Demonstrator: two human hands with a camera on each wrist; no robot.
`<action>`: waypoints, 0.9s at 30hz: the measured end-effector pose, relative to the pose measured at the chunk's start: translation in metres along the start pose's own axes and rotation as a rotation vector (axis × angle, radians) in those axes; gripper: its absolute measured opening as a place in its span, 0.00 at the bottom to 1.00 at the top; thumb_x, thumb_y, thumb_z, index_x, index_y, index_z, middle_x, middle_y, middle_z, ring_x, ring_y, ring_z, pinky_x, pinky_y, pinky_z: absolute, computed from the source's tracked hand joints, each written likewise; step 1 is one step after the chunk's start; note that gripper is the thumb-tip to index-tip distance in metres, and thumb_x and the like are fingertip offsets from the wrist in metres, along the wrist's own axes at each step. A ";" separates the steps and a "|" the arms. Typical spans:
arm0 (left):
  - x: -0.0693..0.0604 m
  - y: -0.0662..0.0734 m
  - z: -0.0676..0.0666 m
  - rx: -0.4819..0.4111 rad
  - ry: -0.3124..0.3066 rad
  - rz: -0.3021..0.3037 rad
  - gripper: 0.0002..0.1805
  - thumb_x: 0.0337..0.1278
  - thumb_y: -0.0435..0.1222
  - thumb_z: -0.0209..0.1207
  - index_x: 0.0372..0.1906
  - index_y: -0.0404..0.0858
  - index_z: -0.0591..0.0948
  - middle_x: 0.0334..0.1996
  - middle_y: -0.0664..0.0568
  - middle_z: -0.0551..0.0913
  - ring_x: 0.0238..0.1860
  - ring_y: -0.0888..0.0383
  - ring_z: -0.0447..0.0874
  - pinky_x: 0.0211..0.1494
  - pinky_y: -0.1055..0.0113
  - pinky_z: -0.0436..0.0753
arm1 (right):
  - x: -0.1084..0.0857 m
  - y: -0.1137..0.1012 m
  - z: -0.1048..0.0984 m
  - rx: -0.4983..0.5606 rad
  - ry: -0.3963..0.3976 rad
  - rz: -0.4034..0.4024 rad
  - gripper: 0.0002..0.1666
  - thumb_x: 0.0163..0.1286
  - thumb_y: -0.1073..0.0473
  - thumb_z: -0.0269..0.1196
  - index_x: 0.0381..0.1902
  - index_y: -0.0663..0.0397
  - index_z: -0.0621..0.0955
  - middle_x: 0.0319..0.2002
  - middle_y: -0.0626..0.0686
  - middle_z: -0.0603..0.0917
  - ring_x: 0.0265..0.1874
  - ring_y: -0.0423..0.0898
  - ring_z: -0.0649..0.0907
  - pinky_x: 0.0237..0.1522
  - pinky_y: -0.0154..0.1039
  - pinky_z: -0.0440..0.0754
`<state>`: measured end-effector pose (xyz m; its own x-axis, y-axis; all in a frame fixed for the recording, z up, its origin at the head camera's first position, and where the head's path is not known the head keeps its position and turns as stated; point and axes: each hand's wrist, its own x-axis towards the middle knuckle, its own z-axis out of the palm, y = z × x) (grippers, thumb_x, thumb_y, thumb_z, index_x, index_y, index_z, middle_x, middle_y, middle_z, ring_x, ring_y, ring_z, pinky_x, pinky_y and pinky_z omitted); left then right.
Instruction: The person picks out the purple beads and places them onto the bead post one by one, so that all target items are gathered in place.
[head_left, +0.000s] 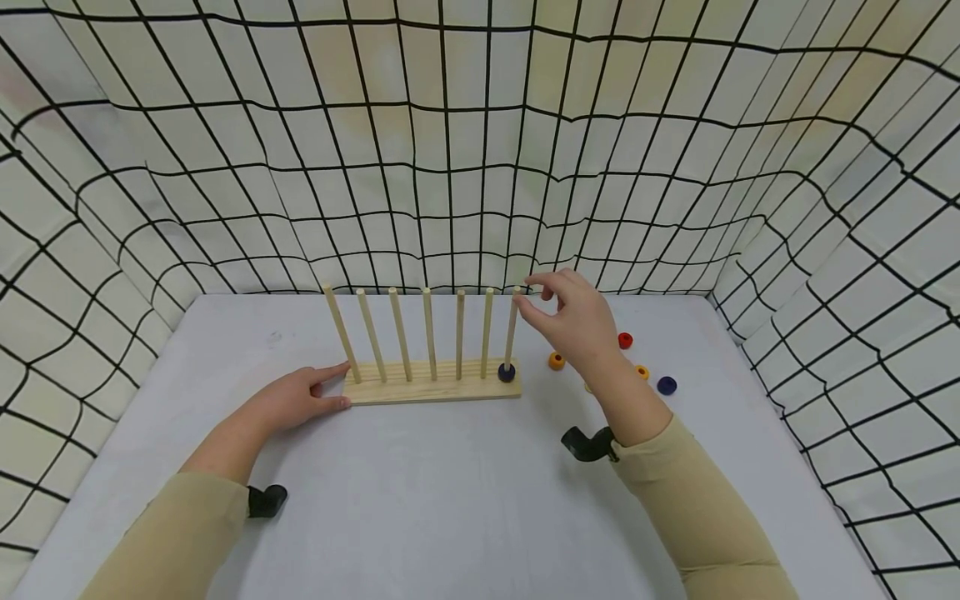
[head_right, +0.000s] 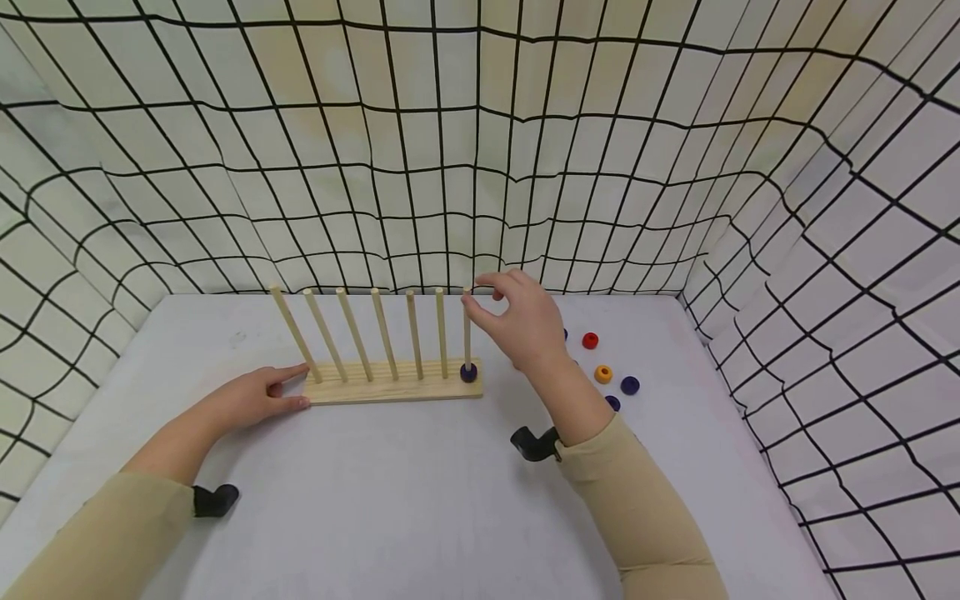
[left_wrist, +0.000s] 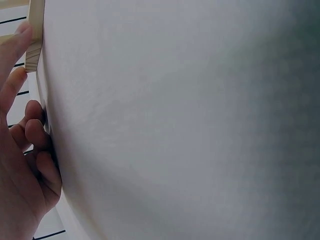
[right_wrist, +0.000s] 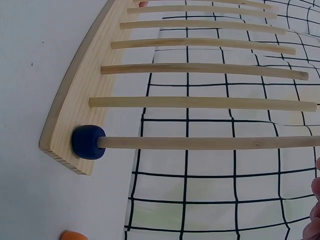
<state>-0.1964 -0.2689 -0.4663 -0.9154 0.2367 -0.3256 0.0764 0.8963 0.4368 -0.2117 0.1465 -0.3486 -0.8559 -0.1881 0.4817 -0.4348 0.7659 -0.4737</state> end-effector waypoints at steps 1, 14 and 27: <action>0.000 0.000 0.000 0.002 0.000 0.003 0.47 0.56 0.64 0.61 0.76 0.47 0.63 0.29 0.49 0.67 0.32 0.54 0.65 0.38 0.57 0.64 | 0.000 0.000 0.000 0.001 -0.001 0.004 0.20 0.68 0.43 0.66 0.51 0.46 0.85 0.34 0.45 0.78 0.29 0.44 0.72 0.30 0.39 0.71; -0.001 0.003 -0.002 0.008 -0.007 0.003 0.47 0.57 0.62 0.62 0.76 0.46 0.62 0.30 0.49 0.67 0.33 0.53 0.66 0.39 0.56 0.64 | -0.004 0.004 -0.006 0.007 -0.005 0.032 0.20 0.68 0.44 0.66 0.53 0.46 0.85 0.35 0.46 0.78 0.29 0.44 0.71 0.29 0.39 0.69; -0.001 0.002 -0.002 0.008 -0.006 -0.005 0.48 0.56 0.64 0.61 0.77 0.46 0.62 0.31 0.48 0.67 0.34 0.53 0.66 0.38 0.57 0.64 | -0.009 0.017 -0.015 -0.046 -0.078 0.101 0.23 0.70 0.41 0.63 0.56 0.45 0.83 0.36 0.46 0.77 0.31 0.46 0.71 0.31 0.41 0.69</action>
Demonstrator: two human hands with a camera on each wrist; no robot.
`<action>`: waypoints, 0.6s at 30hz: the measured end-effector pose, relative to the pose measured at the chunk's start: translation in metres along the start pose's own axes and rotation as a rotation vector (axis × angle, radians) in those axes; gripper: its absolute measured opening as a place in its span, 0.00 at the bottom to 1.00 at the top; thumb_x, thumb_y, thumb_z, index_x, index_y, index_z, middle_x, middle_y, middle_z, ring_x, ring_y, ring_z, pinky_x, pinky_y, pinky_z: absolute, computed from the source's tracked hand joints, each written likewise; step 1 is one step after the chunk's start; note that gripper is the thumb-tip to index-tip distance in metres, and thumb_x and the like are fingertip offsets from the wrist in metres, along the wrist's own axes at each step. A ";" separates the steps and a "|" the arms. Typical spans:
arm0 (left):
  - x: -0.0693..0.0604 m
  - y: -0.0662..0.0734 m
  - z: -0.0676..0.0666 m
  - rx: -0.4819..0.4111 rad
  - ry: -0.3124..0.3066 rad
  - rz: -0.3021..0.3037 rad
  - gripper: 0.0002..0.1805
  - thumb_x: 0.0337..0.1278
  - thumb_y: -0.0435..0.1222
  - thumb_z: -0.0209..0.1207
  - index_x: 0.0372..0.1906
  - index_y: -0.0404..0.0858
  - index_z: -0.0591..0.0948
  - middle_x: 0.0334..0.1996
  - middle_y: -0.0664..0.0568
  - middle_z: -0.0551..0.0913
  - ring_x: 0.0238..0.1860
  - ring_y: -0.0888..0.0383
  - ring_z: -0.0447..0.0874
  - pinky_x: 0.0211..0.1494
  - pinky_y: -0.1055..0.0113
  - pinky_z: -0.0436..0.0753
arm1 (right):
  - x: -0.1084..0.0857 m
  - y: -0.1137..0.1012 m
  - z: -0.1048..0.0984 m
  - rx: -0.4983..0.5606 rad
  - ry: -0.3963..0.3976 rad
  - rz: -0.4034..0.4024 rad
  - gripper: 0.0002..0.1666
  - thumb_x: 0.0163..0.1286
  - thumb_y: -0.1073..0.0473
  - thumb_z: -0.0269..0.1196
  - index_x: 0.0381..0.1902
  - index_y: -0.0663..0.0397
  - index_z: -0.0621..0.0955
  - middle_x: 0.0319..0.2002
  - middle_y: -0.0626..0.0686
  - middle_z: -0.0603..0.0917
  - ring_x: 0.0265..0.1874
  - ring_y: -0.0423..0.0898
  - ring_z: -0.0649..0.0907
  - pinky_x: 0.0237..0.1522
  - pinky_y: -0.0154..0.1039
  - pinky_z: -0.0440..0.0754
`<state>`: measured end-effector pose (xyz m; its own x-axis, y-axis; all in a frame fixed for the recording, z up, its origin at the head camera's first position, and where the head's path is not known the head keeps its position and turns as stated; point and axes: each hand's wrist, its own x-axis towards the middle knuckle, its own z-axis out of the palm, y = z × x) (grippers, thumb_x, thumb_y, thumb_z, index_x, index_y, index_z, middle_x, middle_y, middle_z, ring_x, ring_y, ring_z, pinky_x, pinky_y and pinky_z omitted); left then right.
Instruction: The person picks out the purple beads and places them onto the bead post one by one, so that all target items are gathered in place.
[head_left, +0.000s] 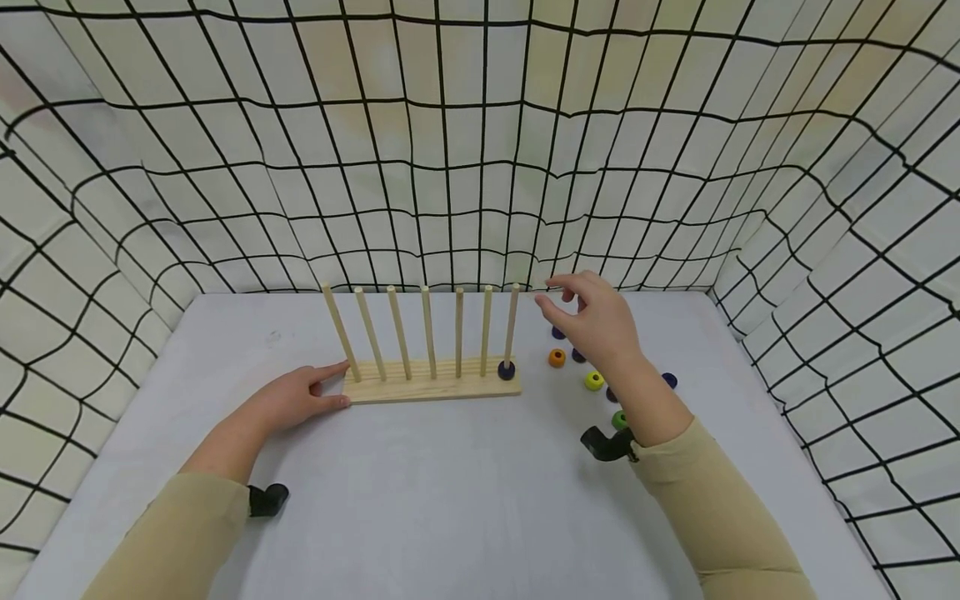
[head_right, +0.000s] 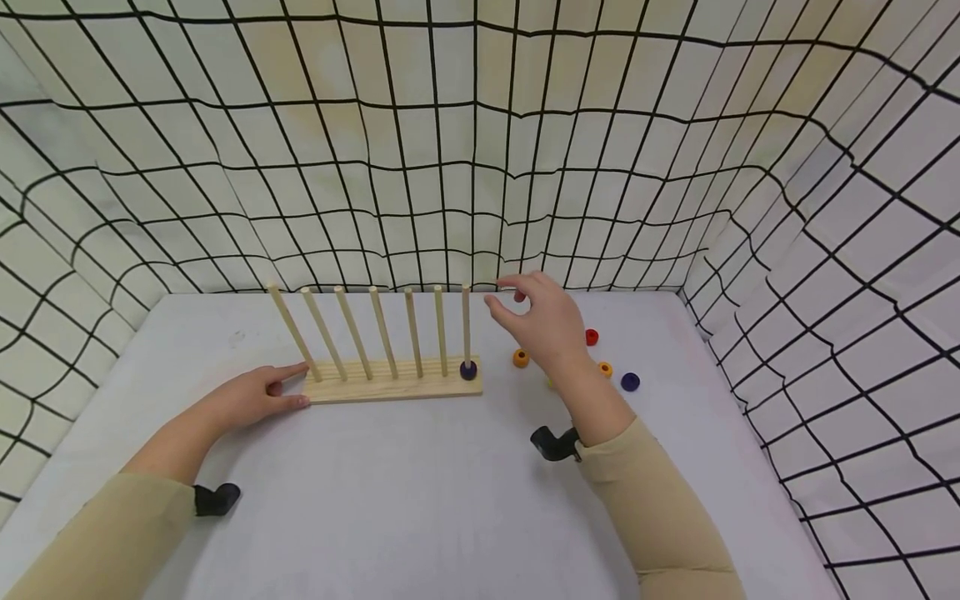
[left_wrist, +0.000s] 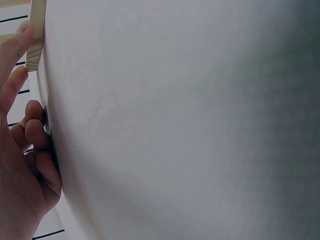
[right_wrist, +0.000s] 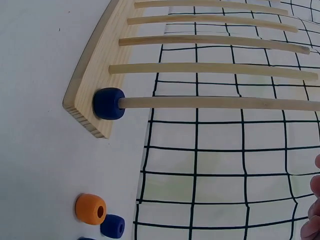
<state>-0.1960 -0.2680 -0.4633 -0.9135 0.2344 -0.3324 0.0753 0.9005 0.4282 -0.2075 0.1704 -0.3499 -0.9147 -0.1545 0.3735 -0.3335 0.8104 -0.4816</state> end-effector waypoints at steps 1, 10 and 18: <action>0.000 0.000 0.000 -0.002 -0.001 -0.001 0.48 0.56 0.64 0.61 0.77 0.46 0.62 0.31 0.48 0.67 0.34 0.53 0.66 0.38 0.57 0.64 | -0.001 0.001 -0.001 0.000 -0.005 0.008 0.24 0.70 0.41 0.63 0.56 0.45 0.83 0.36 0.47 0.77 0.31 0.46 0.71 0.31 0.41 0.69; 0.000 -0.001 0.000 -0.010 -0.007 -0.001 0.48 0.56 0.64 0.61 0.77 0.46 0.62 0.31 0.48 0.67 0.33 0.53 0.65 0.38 0.57 0.63 | -0.006 0.017 -0.006 -0.024 -0.031 0.047 0.22 0.70 0.42 0.63 0.57 0.44 0.83 0.37 0.48 0.77 0.32 0.47 0.71 0.32 0.42 0.69; 0.000 0.000 0.000 -0.007 -0.006 -0.005 0.48 0.56 0.63 0.61 0.77 0.46 0.62 0.31 0.48 0.68 0.34 0.53 0.66 0.37 0.58 0.64 | -0.013 0.037 -0.011 -0.047 -0.048 0.080 0.23 0.70 0.41 0.63 0.57 0.45 0.83 0.37 0.48 0.77 0.33 0.47 0.71 0.32 0.43 0.68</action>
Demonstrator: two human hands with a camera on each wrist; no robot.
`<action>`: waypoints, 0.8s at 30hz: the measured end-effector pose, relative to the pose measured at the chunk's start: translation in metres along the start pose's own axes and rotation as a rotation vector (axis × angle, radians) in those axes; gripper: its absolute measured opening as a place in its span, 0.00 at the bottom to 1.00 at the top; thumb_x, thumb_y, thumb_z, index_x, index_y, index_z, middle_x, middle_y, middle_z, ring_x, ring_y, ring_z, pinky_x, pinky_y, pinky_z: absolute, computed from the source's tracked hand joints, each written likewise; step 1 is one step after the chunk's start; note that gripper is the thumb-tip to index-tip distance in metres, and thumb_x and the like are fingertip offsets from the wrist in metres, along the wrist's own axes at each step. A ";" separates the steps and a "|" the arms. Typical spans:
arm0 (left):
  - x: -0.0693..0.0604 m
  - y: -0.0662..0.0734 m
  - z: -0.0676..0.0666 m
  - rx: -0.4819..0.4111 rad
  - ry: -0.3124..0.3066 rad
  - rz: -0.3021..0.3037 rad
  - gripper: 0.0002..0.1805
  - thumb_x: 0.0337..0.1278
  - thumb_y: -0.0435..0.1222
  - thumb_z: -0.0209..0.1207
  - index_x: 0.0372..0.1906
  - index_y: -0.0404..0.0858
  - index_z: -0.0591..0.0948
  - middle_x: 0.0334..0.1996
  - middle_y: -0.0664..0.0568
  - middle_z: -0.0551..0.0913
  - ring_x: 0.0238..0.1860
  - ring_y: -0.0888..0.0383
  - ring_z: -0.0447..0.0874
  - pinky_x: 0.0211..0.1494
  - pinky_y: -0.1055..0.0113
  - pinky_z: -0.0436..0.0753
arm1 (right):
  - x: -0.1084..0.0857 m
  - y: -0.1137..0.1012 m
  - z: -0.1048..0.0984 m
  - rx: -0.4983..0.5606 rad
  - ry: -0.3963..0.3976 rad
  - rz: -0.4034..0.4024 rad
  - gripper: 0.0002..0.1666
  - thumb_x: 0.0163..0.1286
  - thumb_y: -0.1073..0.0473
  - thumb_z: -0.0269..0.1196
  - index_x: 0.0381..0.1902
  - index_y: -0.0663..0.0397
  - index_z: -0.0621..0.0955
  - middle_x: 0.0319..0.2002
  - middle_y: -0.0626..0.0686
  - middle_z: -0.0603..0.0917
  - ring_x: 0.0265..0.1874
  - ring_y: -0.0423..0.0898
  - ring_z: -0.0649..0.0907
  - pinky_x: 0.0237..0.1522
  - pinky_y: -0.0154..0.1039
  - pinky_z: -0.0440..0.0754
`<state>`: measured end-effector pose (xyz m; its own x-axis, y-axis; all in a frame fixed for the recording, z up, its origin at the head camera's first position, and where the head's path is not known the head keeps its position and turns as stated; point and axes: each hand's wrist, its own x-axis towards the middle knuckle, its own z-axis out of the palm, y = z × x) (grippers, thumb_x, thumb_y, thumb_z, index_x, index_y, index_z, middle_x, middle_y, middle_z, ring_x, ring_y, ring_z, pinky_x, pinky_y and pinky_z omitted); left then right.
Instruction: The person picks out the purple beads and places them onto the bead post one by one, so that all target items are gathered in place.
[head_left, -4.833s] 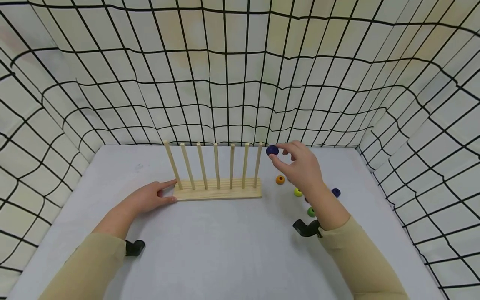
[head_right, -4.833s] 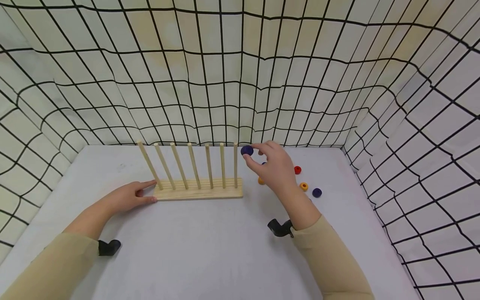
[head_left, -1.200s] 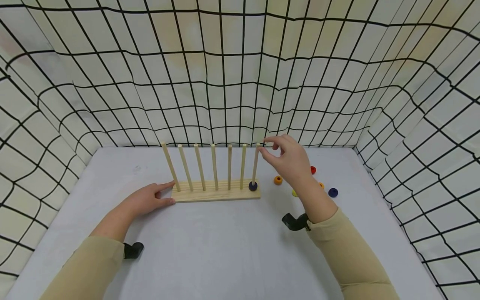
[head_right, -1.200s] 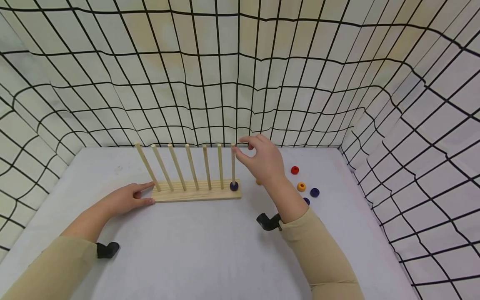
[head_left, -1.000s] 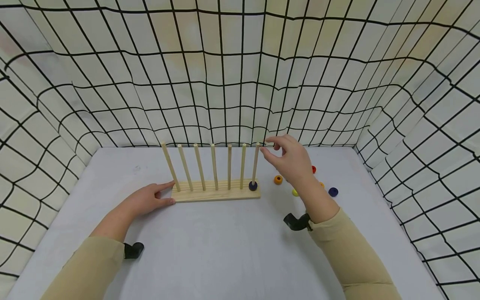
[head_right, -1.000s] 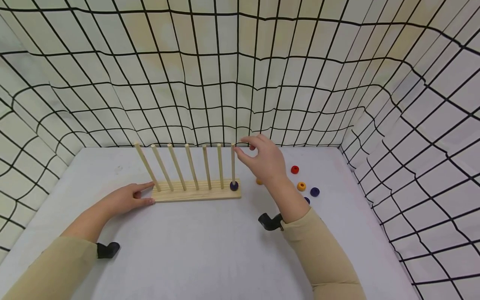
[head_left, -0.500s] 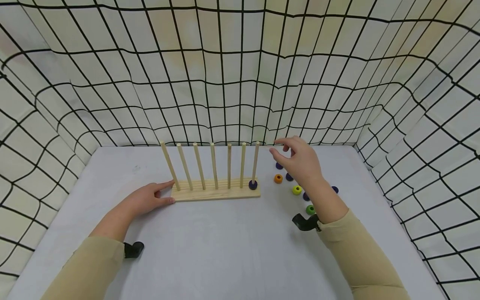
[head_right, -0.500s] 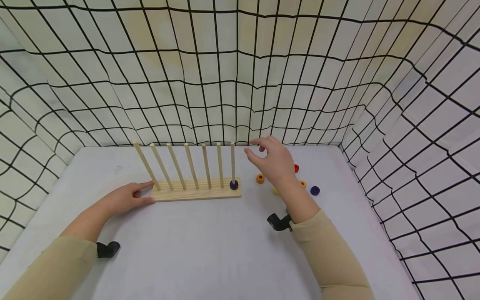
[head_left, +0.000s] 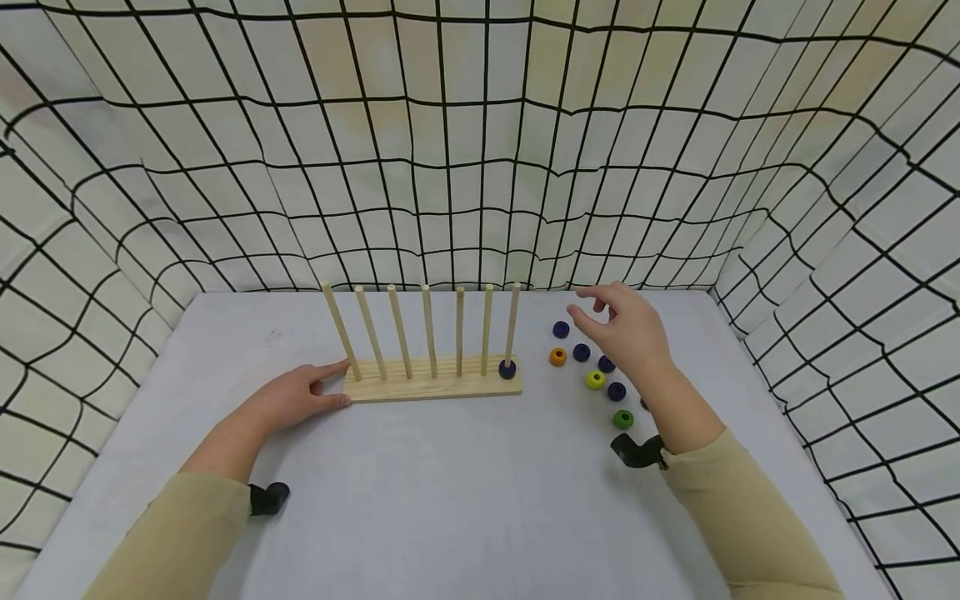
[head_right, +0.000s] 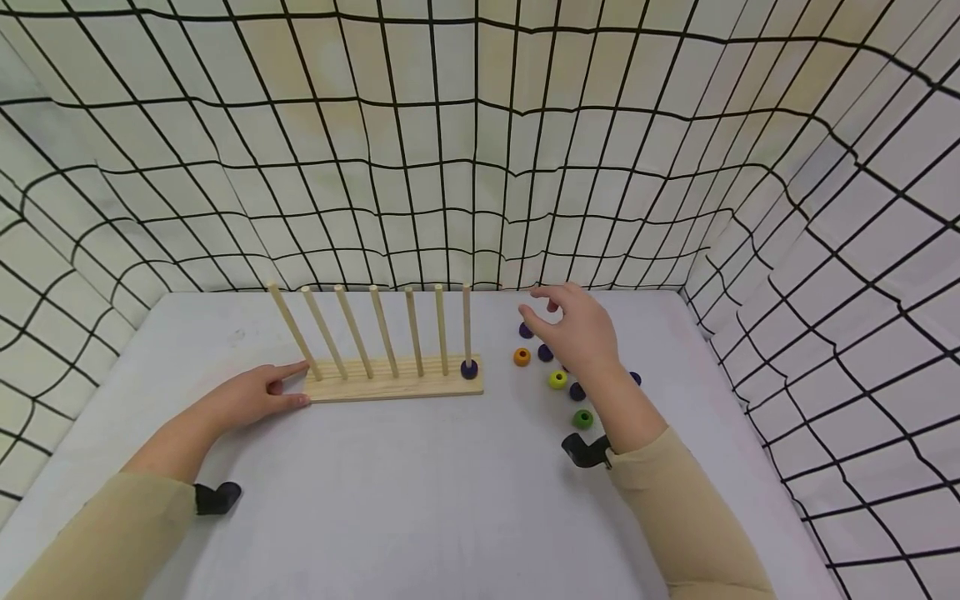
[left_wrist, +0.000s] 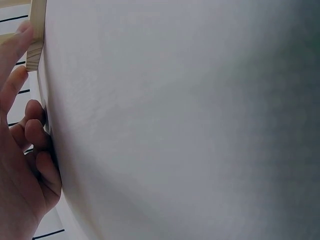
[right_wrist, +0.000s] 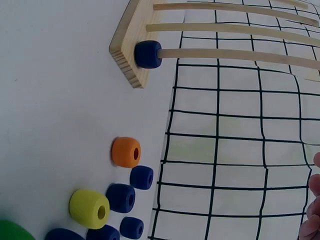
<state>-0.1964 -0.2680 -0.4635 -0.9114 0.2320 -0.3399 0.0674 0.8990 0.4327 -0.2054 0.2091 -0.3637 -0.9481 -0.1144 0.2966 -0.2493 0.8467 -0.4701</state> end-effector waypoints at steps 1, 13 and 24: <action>0.000 0.000 0.000 0.000 -0.001 -0.001 0.48 0.56 0.64 0.61 0.77 0.47 0.62 0.32 0.48 0.68 0.34 0.53 0.66 0.37 0.58 0.64 | -0.001 0.003 0.000 -0.004 -0.003 0.003 0.24 0.70 0.41 0.62 0.57 0.45 0.83 0.38 0.48 0.77 0.33 0.48 0.71 0.32 0.43 0.68; 0.000 -0.001 0.000 0.000 0.004 0.006 0.47 0.57 0.63 0.61 0.77 0.46 0.62 0.31 0.48 0.67 0.34 0.53 0.66 0.38 0.57 0.64 | -0.011 0.032 -0.003 -0.041 -0.047 0.055 0.26 0.71 0.38 0.60 0.57 0.46 0.82 0.40 0.50 0.77 0.38 0.49 0.74 0.37 0.44 0.72; 0.001 -0.002 0.001 0.007 0.010 0.005 0.48 0.56 0.65 0.61 0.77 0.47 0.62 0.31 0.48 0.67 0.34 0.53 0.66 0.39 0.56 0.64 | -0.023 0.050 -0.005 -0.073 -0.091 0.101 0.24 0.71 0.42 0.60 0.57 0.49 0.82 0.41 0.51 0.78 0.34 0.49 0.73 0.31 0.43 0.70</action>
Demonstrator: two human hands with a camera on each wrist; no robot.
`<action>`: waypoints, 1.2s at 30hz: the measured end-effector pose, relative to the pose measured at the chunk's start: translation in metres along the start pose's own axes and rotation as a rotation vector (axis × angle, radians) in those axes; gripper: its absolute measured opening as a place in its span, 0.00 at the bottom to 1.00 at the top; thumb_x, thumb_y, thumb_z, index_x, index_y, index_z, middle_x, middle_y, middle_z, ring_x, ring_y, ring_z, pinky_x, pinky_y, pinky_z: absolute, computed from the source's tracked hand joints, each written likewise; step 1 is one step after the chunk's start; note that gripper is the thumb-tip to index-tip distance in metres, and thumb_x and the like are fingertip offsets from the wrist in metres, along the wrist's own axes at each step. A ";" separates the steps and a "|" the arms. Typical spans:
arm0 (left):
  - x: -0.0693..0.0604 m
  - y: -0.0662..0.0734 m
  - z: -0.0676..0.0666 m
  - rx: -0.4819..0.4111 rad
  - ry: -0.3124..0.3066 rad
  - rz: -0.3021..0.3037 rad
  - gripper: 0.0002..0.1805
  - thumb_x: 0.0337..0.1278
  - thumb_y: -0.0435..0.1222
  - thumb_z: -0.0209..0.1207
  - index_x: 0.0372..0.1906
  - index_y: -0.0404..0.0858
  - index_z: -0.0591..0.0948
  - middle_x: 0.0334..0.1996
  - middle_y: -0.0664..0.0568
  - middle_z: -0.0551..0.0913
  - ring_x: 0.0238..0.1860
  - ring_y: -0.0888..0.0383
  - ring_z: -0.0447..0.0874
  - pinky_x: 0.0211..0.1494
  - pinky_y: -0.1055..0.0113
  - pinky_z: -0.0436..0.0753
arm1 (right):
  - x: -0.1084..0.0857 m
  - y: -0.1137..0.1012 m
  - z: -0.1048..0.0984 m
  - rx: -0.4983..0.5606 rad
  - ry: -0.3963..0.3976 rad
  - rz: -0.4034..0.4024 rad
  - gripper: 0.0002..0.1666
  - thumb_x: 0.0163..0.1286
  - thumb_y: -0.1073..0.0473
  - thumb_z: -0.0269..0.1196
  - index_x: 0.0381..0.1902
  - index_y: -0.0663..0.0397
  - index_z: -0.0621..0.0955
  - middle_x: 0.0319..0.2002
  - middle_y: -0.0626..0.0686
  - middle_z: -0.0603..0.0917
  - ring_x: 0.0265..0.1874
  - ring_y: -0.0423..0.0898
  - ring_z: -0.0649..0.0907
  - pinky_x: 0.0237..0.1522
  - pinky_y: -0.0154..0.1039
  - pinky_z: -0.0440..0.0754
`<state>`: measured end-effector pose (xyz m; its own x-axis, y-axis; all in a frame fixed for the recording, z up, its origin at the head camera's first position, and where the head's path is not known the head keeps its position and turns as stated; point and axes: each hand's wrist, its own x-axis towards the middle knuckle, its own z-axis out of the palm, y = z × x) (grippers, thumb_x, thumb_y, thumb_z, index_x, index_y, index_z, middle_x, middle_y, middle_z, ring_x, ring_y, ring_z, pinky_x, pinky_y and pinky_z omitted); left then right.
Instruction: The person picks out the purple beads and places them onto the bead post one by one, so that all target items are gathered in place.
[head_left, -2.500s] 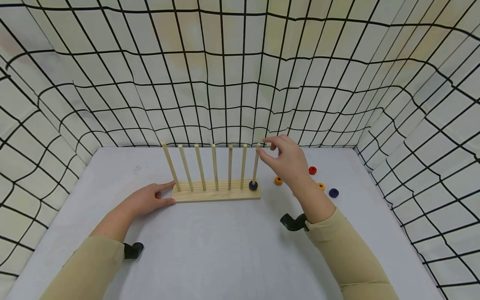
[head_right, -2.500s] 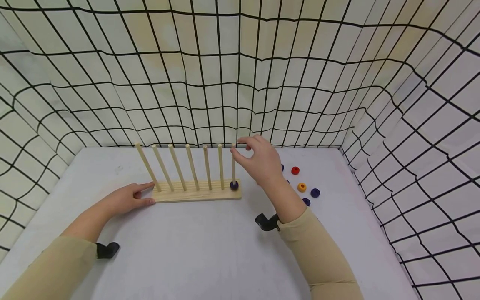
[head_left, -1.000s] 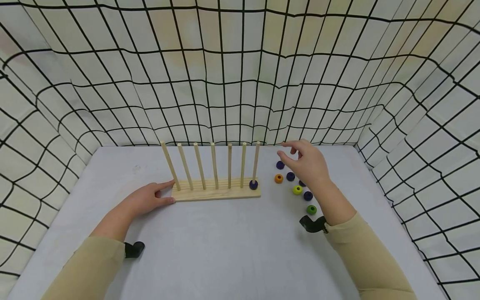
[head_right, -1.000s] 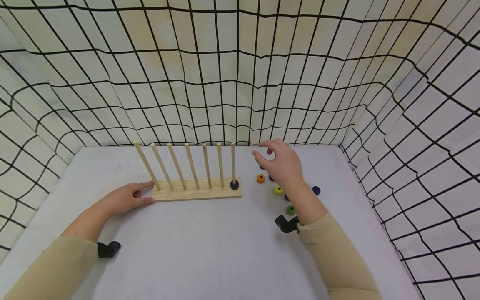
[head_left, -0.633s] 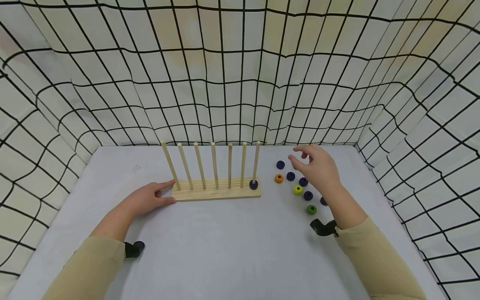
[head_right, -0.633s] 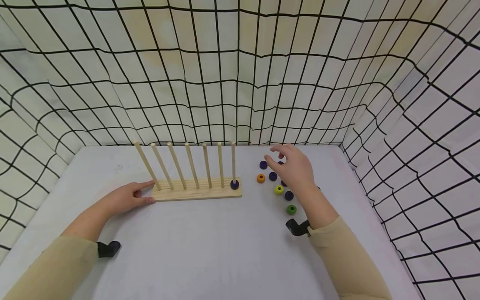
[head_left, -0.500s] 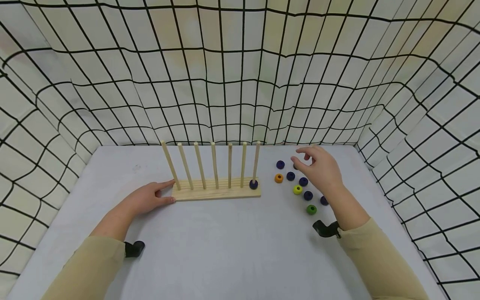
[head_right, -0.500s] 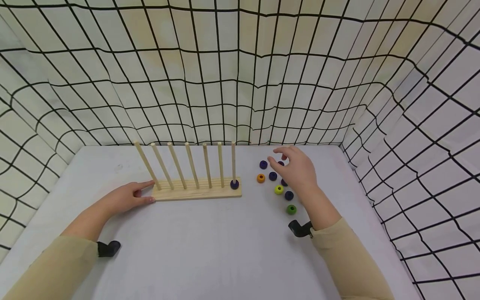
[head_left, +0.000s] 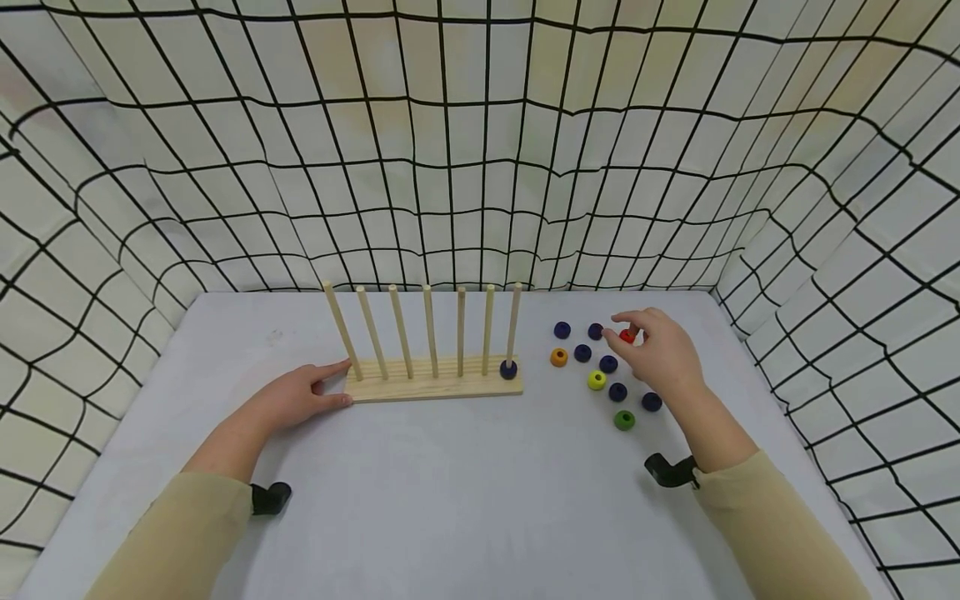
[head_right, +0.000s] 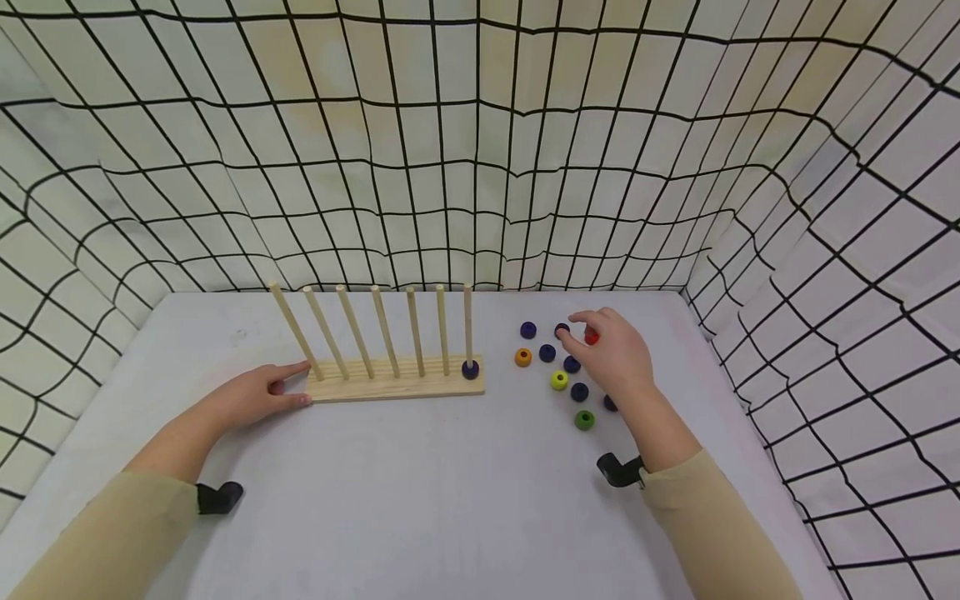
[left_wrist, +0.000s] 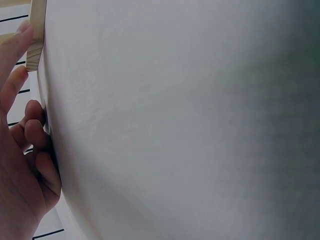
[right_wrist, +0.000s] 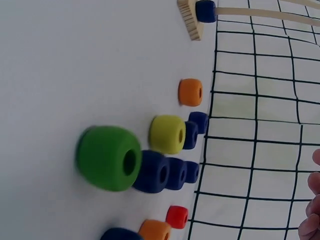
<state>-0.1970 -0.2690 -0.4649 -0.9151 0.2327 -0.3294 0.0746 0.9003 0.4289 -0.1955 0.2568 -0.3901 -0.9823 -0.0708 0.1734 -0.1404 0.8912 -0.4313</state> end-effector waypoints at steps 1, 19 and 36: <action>0.000 0.000 0.000 0.000 -0.001 0.000 0.48 0.56 0.65 0.61 0.77 0.46 0.62 0.31 0.48 0.67 0.34 0.53 0.66 0.38 0.56 0.64 | -0.001 0.002 0.000 -0.003 -0.005 0.004 0.24 0.71 0.42 0.61 0.57 0.49 0.82 0.40 0.51 0.78 0.35 0.49 0.73 0.32 0.43 0.71; -0.001 -0.003 0.002 -0.005 0.004 0.002 0.49 0.55 0.66 0.60 0.77 0.48 0.62 0.30 0.49 0.67 0.33 0.54 0.65 0.38 0.57 0.64 | -0.018 0.046 0.001 -0.089 -0.085 0.080 0.28 0.70 0.41 0.62 0.58 0.53 0.81 0.42 0.56 0.79 0.36 0.52 0.76 0.35 0.44 0.73; 0.001 -0.004 0.002 -0.003 0.008 -0.002 0.49 0.54 0.66 0.61 0.77 0.48 0.62 0.31 0.48 0.67 0.35 0.52 0.67 0.40 0.55 0.64 | -0.034 0.089 0.003 -0.142 -0.127 0.108 0.27 0.69 0.43 0.63 0.58 0.54 0.81 0.41 0.58 0.79 0.35 0.52 0.76 0.32 0.43 0.72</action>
<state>-0.1975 -0.2711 -0.4687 -0.9182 0.2280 -0.3238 0.0717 0.8998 0.4304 -0.1750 0.3378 -0.4368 -0.9997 -0.0189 0.0160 -0.0229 0.9503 -0.3104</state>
